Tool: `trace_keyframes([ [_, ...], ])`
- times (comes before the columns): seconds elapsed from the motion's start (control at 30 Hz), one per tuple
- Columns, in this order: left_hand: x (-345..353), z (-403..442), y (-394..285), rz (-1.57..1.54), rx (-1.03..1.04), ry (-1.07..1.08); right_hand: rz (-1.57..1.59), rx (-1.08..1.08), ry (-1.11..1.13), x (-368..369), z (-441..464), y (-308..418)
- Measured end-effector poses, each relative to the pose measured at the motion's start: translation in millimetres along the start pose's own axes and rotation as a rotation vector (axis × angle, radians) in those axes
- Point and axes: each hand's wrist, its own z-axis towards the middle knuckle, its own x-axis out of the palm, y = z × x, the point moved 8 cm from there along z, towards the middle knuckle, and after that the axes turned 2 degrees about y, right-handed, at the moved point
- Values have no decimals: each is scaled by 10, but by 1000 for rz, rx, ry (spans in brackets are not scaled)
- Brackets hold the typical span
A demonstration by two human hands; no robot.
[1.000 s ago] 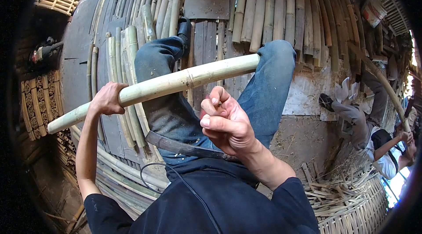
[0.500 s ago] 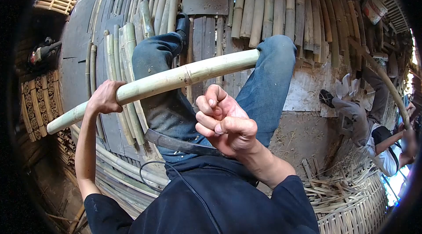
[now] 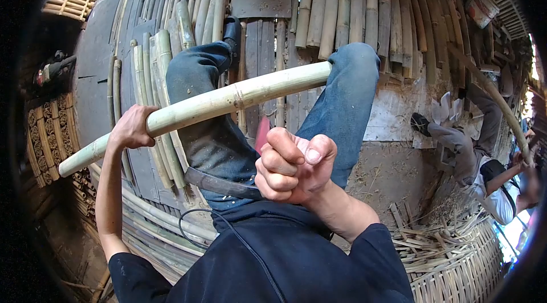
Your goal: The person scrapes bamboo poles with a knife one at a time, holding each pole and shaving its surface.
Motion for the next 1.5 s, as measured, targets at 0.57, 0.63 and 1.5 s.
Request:
trace_keyframes([
  [0.57, -5, 2, -13, 3, -43, 63, -2180, 946, -214, -1229, -713, -433],
  [0.63, 10, 49, 23, -5, 35, 9, -2207, 738, -289, -1083, -692, -249],
  [1.5, -15, -775, 529, 296, -113, -628, -1972, -307, -909, -765, -258, 1005],
])
